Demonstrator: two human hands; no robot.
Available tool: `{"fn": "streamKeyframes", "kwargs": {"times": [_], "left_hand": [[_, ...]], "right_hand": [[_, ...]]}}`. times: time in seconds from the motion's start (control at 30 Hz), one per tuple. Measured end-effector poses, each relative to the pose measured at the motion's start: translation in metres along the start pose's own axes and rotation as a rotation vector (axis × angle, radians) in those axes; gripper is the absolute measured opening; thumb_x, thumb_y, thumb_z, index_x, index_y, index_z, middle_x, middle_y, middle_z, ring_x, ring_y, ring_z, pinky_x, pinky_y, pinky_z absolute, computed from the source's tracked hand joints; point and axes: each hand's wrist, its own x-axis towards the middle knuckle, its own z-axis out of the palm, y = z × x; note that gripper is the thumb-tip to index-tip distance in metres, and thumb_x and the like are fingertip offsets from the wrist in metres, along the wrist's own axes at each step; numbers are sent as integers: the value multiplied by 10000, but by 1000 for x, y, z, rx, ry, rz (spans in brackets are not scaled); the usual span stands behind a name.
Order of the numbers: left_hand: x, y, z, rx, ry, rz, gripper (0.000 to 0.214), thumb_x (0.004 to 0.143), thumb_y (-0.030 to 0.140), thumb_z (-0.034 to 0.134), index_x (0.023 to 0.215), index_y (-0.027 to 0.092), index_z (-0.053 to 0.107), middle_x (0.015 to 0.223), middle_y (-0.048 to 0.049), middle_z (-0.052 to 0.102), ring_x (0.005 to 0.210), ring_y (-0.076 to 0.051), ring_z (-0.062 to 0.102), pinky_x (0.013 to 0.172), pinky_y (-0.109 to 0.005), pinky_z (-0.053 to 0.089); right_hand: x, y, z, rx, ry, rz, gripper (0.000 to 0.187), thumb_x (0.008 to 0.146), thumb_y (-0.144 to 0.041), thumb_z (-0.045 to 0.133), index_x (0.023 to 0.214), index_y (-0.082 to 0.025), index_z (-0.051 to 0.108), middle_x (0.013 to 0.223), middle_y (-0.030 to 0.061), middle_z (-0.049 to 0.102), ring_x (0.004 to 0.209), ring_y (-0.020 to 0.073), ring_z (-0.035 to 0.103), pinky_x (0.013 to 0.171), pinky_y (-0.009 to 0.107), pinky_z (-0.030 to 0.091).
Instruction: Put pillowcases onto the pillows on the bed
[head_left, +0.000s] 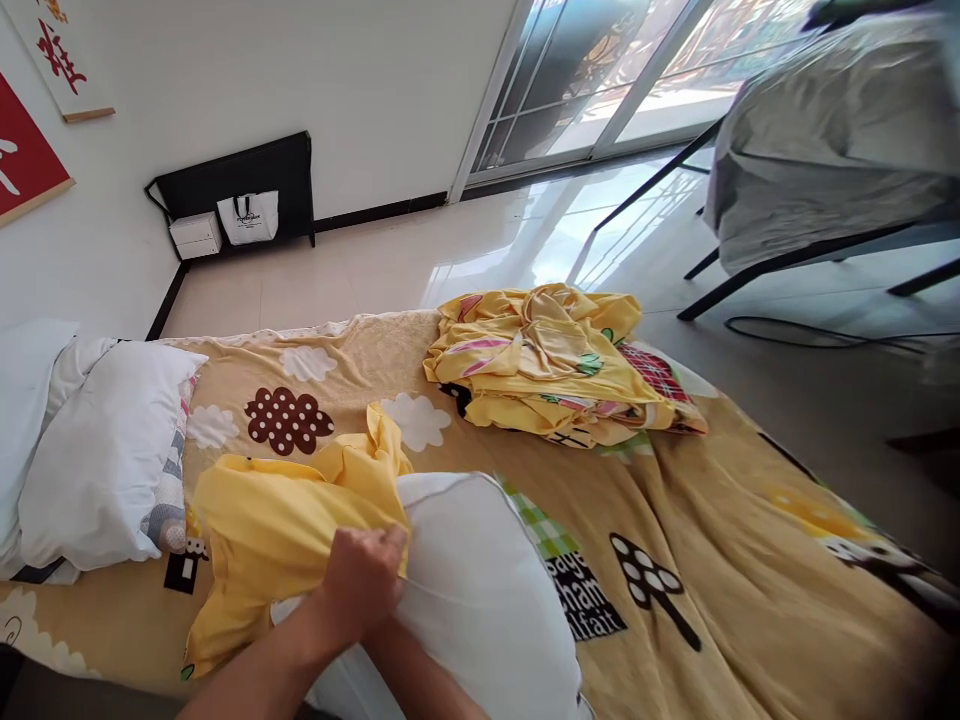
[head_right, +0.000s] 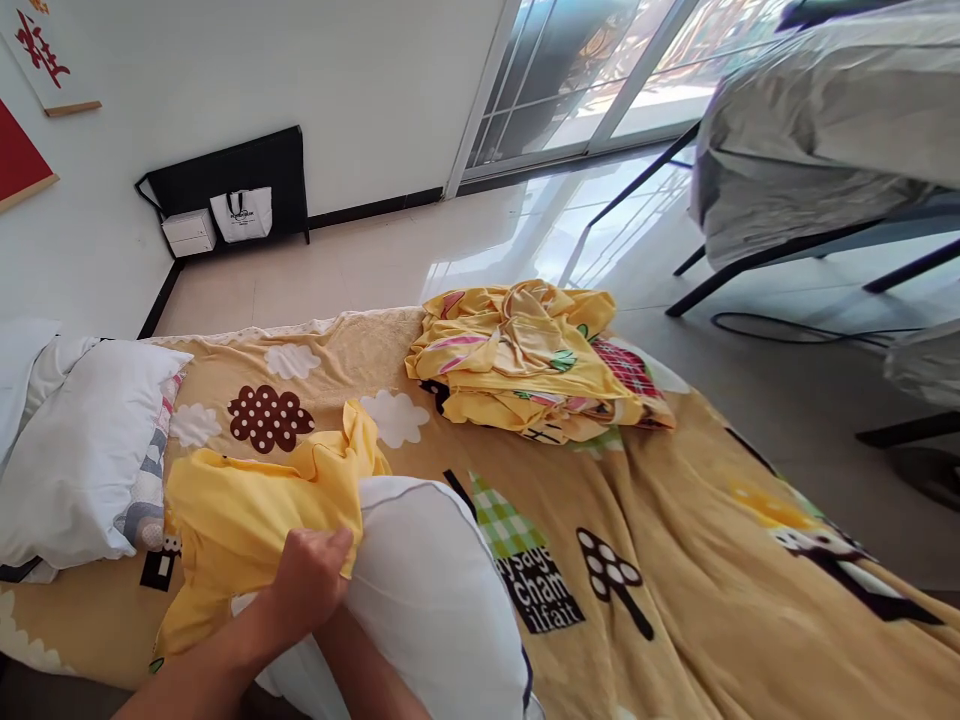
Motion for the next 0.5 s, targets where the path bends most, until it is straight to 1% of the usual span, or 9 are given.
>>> {"fn": "streamKeyframes", "kwargs": {"times": [0.07,0.13,0.2,0.23,0.33,0.4,0.43,0.47,0.5], "left_hand": [[-7,3,3,10,-61,4,264,760,90,544,976,205,641,836,-72,719,814,-238,686,663,-285,415],[-7,-11,1,35,-106,-120,257,840,138,490,1051,195,625,898,-96,733,856,-255,693,666,-294,415],[-3,-33,-3,54,-115,-268,267,919,200,411,1102,179,605,913,-116,743,863,-260,699,665,-299,412],[-1,-44,-5,58,-114,-309,285,947,224,370,1113,174,596,913,-120,746,861,-256,702,662,-297,409],[1,-64,-7,45,-121,-318,301,977,259,324,1099,184,589,908,-99,755,858,-226,706,654,-281,392],[-4,-67,-6,25,-138,-283,277,975,275,344,1056,197,597,888,-76,755,854,-216,706,649,-276,378],[-7,-66,-5,15,-146,-260,263,970,279,358,1034,199,600,876,-70,754,854,-218,705,649,-278,373],[-10,-63,-5,7,-153,-238,248,963,277,373,1015,199,602,866,-69,751,853,-222,704,650,-281,368],[-14,-60,-5,0,-158,-215,232,955,268,385,998,197,602,859,-70,749,854,-226,702,653,-285,365]], "right_hand": [[5,-5,7,14,-43,99,224,937,-273,512,1037,-209,703,899,75,722,840,195,666,847,397,536],[11,-4,4,40,-86,106,308,930,-230,457,1134,-222,688,893,89,720,870,230,670,876,403,525],[13,5,-10,67,-103,26,353,915,-196,429,1152,-235,688,938,98,728,966,250,662,957,406,497],[10,12,-20,83,-104,-21,349,915,-195,433,1150,-247,686,1007,96,728,1041,250,644,1011,408,469],[-11,45,-61,160,-81,-260,307,925,-229,484,1175,-252,660,1237,89,671,1212,237,568,1080,414,426],[-28,80,-91,207,17,-401,294,938,-262,496,1188,-271,650,1262,77,664,1204,216,584,1031,377,470],[-34,100,-105,206,111,-385,288,939,-284,504,1188,-283,650,1246,70,674,1186,216,600,1013,375,481],[-38,122,-118,177,249,-275,305,928,-325,525,1206,-277,641,1246,83,674,1174,236,609,1006,400,483],[-39,143,-130,132,383,-70,384,892,-394,570,1245,-252,618,1293,114,646,1197,283,594,1024,462,462]]}}
